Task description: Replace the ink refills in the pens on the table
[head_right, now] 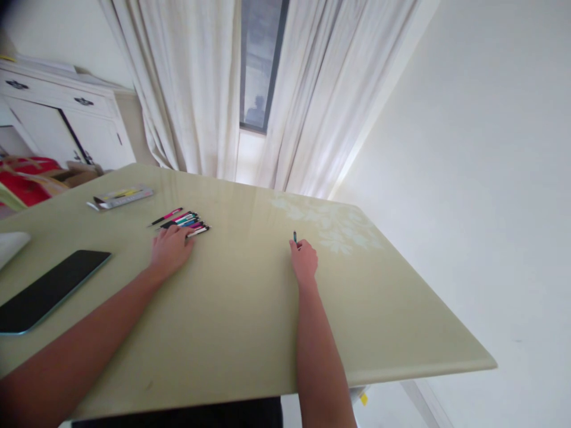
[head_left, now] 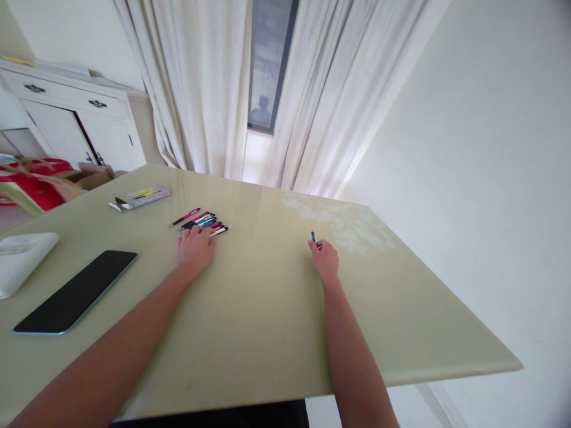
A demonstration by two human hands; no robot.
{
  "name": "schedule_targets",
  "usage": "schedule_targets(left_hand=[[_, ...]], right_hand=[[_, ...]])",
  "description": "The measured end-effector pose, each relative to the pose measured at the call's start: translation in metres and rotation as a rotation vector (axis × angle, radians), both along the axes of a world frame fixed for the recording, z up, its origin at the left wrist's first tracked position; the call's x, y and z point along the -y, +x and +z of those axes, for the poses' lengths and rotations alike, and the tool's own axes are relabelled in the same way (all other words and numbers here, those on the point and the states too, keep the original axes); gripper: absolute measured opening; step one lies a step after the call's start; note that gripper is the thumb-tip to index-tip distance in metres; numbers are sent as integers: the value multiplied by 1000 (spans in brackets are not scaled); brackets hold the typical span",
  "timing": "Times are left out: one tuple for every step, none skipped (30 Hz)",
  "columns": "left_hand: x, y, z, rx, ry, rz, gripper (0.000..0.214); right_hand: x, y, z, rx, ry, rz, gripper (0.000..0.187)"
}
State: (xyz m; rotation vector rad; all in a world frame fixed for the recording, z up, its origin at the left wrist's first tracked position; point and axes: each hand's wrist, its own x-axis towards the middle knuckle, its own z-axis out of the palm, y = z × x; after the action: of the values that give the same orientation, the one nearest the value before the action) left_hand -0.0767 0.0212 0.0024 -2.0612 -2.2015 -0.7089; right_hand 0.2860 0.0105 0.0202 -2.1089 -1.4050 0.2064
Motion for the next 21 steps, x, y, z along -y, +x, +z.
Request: schedule_targets(left_hand=[[0, -2, 0, -6, -22, 13, 36], [0, -3, -1, -8, -39, 10, 35], [0, -2, -1, -11, -48, 3, 33], [0, -1, -1, -16, -51, -5, 32], [0, 1, -2, -23, -48, -10, 32], [1, 2, -2, -28, -40, -8, 31], [1, 3, -3, -34, -28, -3, 30], [2, 4, -3, -38, -14, 0, 28], [2, 5, -3, -42, -2, -4, 27], [1, 5, -4, -43, 8, -11, 26], [1, 5, -4, -37, 20, -25, 24], [1, 6, -4, -18, 29, -59, 23], [1, 7, -4, 21, 33, -122, 21], [1, 10, -3, 81, 35, -212, 20], [2, 14, -3, 157, 35, -326, 18], [3, 20, -2, 248, 26, -465, 17], [6, 26, -1, 344, 35, -580, 17], [9, 33, -1, 417, 45, -660, 19], [12, 39, 0, 468, 53, -716, 20], [15, 45, 0, 508, 57, -753, 21], [17, 49, -1, 545, 59, -770, 22]], right_hand=[[1, 6, -2, 16, -25, -34, 28], [2, 11, -4, 23, -39, -64, 25], [3, 13, -7, 31, -42, -86, 23], [4, 15, -9, 44, -37, -99, 21], [4, 16, -10, 61, -21, -103, 19], [3, 15, -11, 80, 4, -92, 17], [2, 13, -10, 97, 37, -68, 17], [1, 9, -10, 112, 72, -32, 19], [0, 3, -9, 124, 104, 11, 20], [-1, -4, -8, 122, 135, 70, 21], [-1, -13, -7, 108, 157, 140, 21], [0, -24, -7, 87, 174, 218, 22], [1, -35, -8, 10, 211, 346, 23], [4, -48, -9, -70, 230, 472, 25], [8, -60, -11, -132, 242, 581, 27], [12, -71, -12, -171, 246, 666, 31], [16, -80, -13, -184, 236, 744, 37], [20, -88, -14, -184, 225, 807, 40], [23, -93, -14, -174, 213, 869, 37], [25, -96, -14, -165, 194, 914, 30], [25, -97, -13, -160, 175, 936, 23]])
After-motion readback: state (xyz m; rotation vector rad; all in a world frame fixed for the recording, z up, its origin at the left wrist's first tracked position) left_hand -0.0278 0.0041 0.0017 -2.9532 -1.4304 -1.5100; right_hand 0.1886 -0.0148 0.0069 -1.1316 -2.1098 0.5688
